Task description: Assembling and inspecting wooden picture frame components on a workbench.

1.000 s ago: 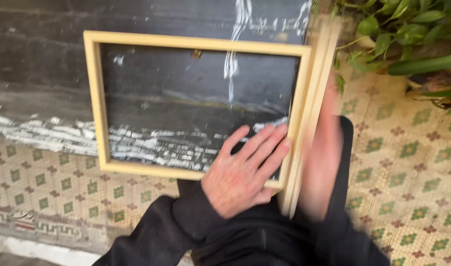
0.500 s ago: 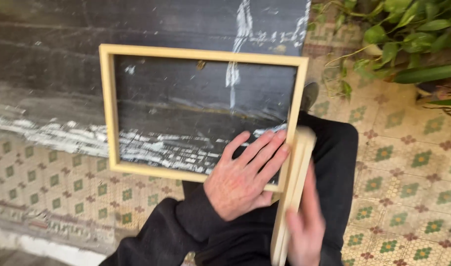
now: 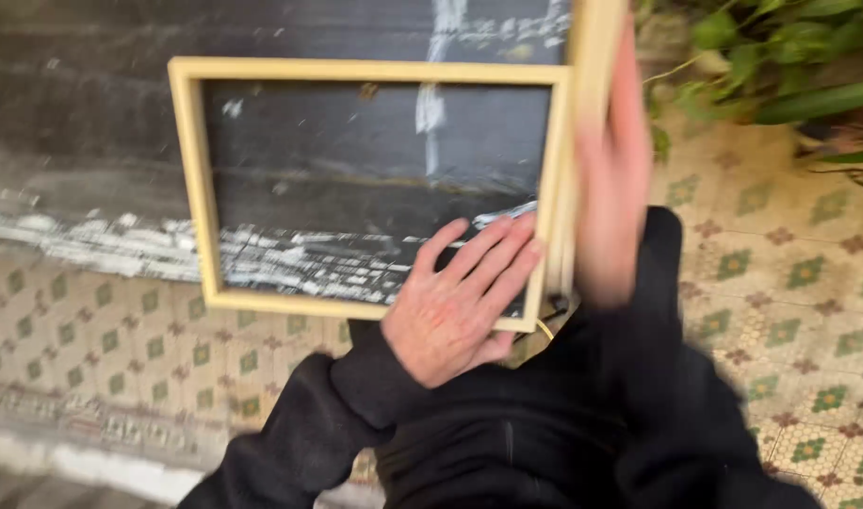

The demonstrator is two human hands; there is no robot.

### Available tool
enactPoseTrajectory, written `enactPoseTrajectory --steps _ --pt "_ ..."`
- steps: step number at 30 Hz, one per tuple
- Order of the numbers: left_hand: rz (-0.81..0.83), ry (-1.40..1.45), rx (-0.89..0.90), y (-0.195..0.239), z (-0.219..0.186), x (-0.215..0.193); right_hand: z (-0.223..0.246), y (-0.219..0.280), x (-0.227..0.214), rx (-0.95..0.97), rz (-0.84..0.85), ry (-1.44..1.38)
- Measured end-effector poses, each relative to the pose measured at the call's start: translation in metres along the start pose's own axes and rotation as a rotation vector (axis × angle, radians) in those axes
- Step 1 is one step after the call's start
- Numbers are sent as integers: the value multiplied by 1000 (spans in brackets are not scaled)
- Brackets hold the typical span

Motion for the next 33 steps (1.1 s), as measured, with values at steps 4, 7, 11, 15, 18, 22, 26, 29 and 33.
enactPoseTrajectory --steps 4,7,11,15,18,22,26,29,33 --pt "19 -12 -2 -1 3 7 19 18 13 -57 3 50" --pt "-27 30 10 1 3 14 29 103 34 234 -4 173" --pt "17 4 1 3 2 2 -16 7 -2 210 -103 110" --pt "115 -15 38 -2 -4 -8 -54 -86 -94 -270 -200 118" --pt "126 -10 1 -7 0 -16 -19 -51 -97 -300 -193 -49" --pt "185 28 -49 -5 -3 -20 -66 55 -93 -90 -145 -166" --pt "212 53 -117 -6 -1 -30 -96 117 -88 110 -130 -244" --pt "210 89 -138 5 -7 -27 -92 158 -87 248 -212 -271" --pt "149 43 -89 5 -7 -25 -96 179 -92 260 -184 -233"
Point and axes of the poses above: each hand's wrist, its own y-axis away from the middle knuckle, its own x-axis out of the palm, z = x × y, the point moved 3 cm from there along -y, towards the middle knuckle, and after that the axes turned 12 degrees about z, right-handed, at the moved point
